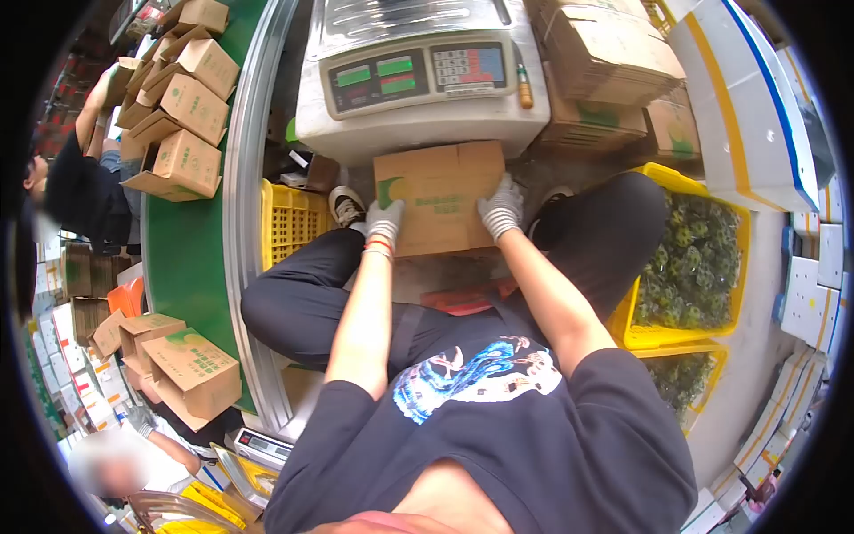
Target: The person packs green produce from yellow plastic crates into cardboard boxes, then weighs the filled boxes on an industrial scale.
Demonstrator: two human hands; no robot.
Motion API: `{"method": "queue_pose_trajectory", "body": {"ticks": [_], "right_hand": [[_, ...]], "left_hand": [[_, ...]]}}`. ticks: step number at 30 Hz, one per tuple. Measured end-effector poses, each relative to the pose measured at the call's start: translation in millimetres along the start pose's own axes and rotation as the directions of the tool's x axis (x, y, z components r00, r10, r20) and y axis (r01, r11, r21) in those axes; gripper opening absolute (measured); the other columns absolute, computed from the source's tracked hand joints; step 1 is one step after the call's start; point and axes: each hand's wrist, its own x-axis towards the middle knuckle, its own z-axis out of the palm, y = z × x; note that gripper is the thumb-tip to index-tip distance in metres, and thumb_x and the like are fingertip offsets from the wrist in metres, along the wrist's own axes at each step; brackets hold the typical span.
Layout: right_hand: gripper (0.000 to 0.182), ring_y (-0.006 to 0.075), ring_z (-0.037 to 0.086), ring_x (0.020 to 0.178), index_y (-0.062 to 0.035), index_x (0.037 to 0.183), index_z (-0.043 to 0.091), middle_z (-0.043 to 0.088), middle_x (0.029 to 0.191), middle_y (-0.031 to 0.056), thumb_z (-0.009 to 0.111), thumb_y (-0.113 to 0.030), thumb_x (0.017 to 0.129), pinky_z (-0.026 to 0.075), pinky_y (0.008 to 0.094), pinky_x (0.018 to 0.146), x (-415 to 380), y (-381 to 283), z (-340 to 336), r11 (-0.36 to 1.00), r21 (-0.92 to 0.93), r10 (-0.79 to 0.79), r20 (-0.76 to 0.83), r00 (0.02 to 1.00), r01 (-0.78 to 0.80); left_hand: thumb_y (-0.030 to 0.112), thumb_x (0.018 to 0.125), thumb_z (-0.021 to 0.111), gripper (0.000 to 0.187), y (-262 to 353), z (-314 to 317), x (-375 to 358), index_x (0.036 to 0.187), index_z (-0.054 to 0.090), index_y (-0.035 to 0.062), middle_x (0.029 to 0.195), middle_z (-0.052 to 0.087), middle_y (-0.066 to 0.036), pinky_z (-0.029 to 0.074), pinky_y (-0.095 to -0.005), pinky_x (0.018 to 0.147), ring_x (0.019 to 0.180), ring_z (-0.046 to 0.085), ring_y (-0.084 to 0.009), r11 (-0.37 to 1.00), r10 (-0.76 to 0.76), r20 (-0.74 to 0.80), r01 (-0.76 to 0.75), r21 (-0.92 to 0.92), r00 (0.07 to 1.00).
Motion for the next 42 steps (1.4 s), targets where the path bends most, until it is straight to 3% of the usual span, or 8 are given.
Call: {"method": "queue_pose_trajectory", "body": {"ticks": [6, 9, 13, 21, 25, 27, 31, 42], "right_hand": [[0.074, 0.0409, 0.044, 0.119, -0.0074, 0.138, 0.03, 0.043, 0.129, 0.0257, 0.064, -0.014, 0.073, 0.038, 0.0418, 0.1, -33, -12, -37, 0.909, 0.356, -0.162, -0.177, 0.971, 0.216], [0.069, 0.026, 0.051, 0.113, -0.0066, 0.133, 0.038, 0.051, 0.121, 0.0177, 0.074, -0.02, 0.075, 0.041, 0.0367, 0.096, -39, -22, -88, 0.561, 0.801, -0.245, -0.08, 0.966, 0.208], [0.075, 0.0238, 0.051, 0.111, -0.0009, 0.129, 0.042, 0.053, 0.12, 0.0169, 0.078, -0.035, 0.072, 0.042, 0.0342, 0.095, -28, -21, -103, 0.611, 0.681, -0.304, -0.268, 0.914, 0.403], [0.08, 0.0265, 0.055, 0.109, -0.004, 0.131, 0.042, 0.056, 0.118, 0.0201, 0.077, -0.043, 0.07, 0.043, 0.0351, 0.094, -17, -12, -159, 0.762, 0.571, -0.524, 0.267, 0.809, 0.305], [0.091, 0.032, 0.046, 0.123, -0.007, 0.138, 0.032, 0.047, 0.13, 0.0235, 0.08, -0.038, 0.067, 0.038, 0.036, 0.101, -16, -25, -150, 0.725, 0.402, -0.688, 0.395, 0.609, 0.558], [0.093, 0.0316, 0.045, 0.124, -0.0107, 0.14, 0.029, 0.046, 0.131, 0.0215, 0.081, -0.034, 0.066, 0.037, 0.0363, 0.102, -16, -36, -139, 0.763, 0.39, -0.643, 0.376, 0.668, 0.515], [0.106, 0.0361, 0.045, 0.124, -0.0085, 0.14, 0.026, 0.046, 0.13, 0.025, 0.083, -0.047, 0.058, 0.038, 0.0388, 0.102, -17, -53, -117, 0.91, -0.025, -0.387, 0.304, 0.87, 0.414], [0.033, 0.0171, 0.06, 0.075, -0.0033, 0.11, 0.057, 0.063, 0.091, 0.0102, 0.055, -0.031, 0.092, 0.049, 0.0301, 0.071, -47, 10, -147, 0.891, 0.264, -0.451, 0.424, 0.785, 0.37]], "left_hand": [[0.014, 0.069, 0.069, 0.039, 34, -67, -7, 0.105, 0.064, -0.0002, 0.095, 0.066, -0.01, 0.046, -0.0316, 0.081, 0.085, 0.06, -0.0209, 0.961, 0.056, 0.056, -0.039, -0.272, 0.997], [0.002, 0.068, 0.065, 0.031, 55, -72, -27, 0.099, 0.06, -0.001, 0.09, 0.064, -0.008, 0.046, -0.0278, 0.074, 0.079, 0.059, -0.0174, 0.918, 0.205, -0.076, -0.219, -0.33, 0.976], [-0.003, 0.074, 0.061, 0.032, 78, -71, -62, 0.106, 0.056, 0.0001, 0.099, 0.062, -0.008, 0.046, -0.027, 0.081, 0.09, 0.058, -0.0161, 0.815, 0.422, -0.002, -0.381, -0.436, 0.907], [0.0, 0.077, 0.061, 0.057, 77, -74, -105, 0.13, 0.043, 0.0017, 0.122, 0.054, -0.012, 0.044, -0.0322, 0.096, 0.112, 0.053, -0.0213, 0.58, 0.584, 0.081, -0.346, -0.737, 0.807], [0.007, 0.07, 0.069, 0.092, 105, -50, -149, 0.146, 0.017, 0.0062, 0.14, 0.038, -0.017, 0.036, -0.0341, 0.104, 0.125, 0.044, -0.0262, 0.744, 0.571, 0.014, -0.511, -0.431, 0.821], [0.008, 0.066, 0.071, 0.086, 121, -53, -157, 0.142, 0.031, 0.0062, 0.14, 0.04, -0.019, 0.032, -0.0368, 0.108, 0.128, 0.043, -0.03, 0.687, 0.693, -0.142, -0.707, -0.168, 0.707], [0.008, 0.059, 0.072, 0.026, 110, -61, -137, 0.084, 0.073, 0.012, 0.103, 0.068, -0.012, 0.036, -0.0404, 0.104, 0.116, 0.054, -0.0344, 0.426, 0.883, 0.19, -0.903, 0.056, 0.429], [0.044, 0.083, 0.062, 0.041, 95, -58, -128, 0.095, 0.071, 0.0056, 0.098, 0.069, -0.012, 0.035, -0.0405, 0.101, 0.122, 0.047, -0.0327, 0.557, 0.829, 0.085, -0.804, -0.209, 0.553]]}}
